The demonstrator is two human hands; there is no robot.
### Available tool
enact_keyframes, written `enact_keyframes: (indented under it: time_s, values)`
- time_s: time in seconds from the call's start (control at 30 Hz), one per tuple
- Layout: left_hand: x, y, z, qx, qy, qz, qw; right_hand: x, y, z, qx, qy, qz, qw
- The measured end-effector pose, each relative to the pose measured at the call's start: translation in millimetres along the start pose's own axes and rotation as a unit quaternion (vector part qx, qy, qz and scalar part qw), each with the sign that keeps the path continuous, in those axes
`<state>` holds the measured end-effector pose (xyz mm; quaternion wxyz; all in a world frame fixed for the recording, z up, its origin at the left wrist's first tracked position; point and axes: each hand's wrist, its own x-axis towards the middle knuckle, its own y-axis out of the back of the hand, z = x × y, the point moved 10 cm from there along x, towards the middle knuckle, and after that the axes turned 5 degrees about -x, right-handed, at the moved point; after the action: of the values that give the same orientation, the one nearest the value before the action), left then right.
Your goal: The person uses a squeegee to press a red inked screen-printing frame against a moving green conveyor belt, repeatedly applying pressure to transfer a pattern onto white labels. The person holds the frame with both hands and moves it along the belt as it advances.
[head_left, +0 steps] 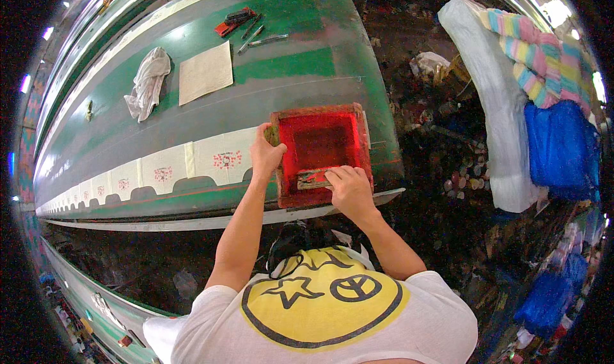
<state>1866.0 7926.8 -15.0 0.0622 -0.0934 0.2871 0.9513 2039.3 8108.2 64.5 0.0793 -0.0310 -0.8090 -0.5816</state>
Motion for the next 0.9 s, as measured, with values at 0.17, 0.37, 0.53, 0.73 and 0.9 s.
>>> enact_keyframes:
  time_s: [0.17, 0.37, 0.53, 0.73, 0.9]
  values:
    - [0.5, -0.6, -4.2, -0.042, 0.001, -0.019, 0.999, 1.0, -3.3, -0.8, 0.009, -0.007, -0.032, 0.999]
    - [-2.9, 0.8, 6.3, 0.01, 0.001, -0.007, 1.0, -3.0, -1.6, -0.6, 0.001, -0.009, -0.014, 1.0]
    - [0.2, 0.3, -3.0, -0.003, -0.032, 0.006, 0.999, 10.4, 0.0, 1.4, 0.019, -0.011, -0.079, 0.997]
    - [-1.4, -0.8, 6.8, -0.004, -0.045, -0.004, 0.999, 79.5, 10.8, 27.4, 0.006, 0.042, 0.033, 0.999]
    - [-2.1, -0.6, 10.7, 0.016, -0.066, 0.016, 0.998, 122.6, 0.4, 44.9, -0.034, 0.039, 0.06, 0.997]
